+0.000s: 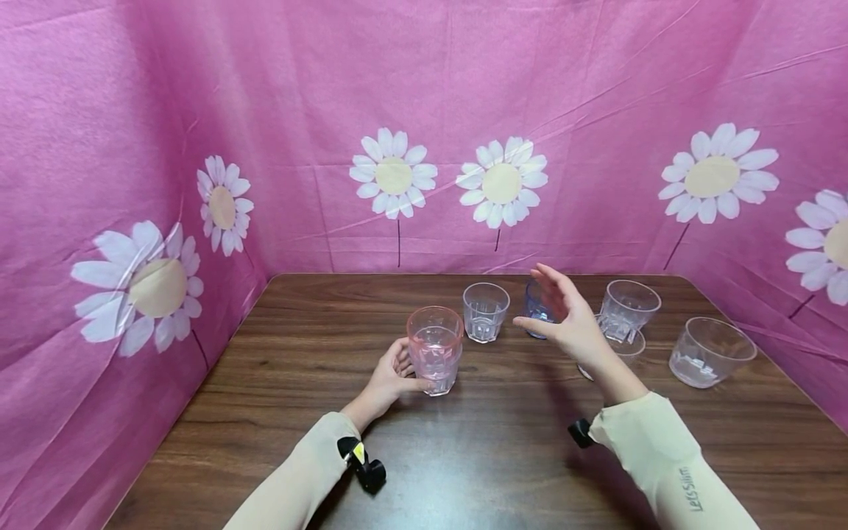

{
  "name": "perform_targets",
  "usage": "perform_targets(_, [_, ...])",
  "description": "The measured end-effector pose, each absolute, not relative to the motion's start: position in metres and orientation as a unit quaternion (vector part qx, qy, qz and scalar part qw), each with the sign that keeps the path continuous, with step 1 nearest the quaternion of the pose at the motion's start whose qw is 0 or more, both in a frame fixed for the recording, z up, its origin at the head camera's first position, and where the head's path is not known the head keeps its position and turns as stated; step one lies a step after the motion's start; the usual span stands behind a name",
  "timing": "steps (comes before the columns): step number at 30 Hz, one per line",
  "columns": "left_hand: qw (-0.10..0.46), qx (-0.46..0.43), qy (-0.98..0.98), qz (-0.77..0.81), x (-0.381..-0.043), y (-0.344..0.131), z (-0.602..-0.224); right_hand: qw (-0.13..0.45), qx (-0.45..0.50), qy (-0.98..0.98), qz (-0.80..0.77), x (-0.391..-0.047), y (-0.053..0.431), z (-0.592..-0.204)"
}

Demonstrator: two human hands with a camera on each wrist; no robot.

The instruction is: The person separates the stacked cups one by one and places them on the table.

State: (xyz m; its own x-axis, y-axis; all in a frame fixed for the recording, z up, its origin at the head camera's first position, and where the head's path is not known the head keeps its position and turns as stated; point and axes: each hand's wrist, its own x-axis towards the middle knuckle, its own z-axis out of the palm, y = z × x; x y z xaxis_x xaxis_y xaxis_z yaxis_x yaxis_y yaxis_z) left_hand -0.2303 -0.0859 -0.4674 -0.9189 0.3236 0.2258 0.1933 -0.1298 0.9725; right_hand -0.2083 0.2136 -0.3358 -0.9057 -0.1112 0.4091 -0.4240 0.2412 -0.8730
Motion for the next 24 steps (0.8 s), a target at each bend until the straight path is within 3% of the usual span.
perform_targets(24, [0.049,0.194,0.659,0.725,-0.231,-0.085,-0.468,0.033,0.29,-0.708,0.643,-0.219,0.146,-0.366])
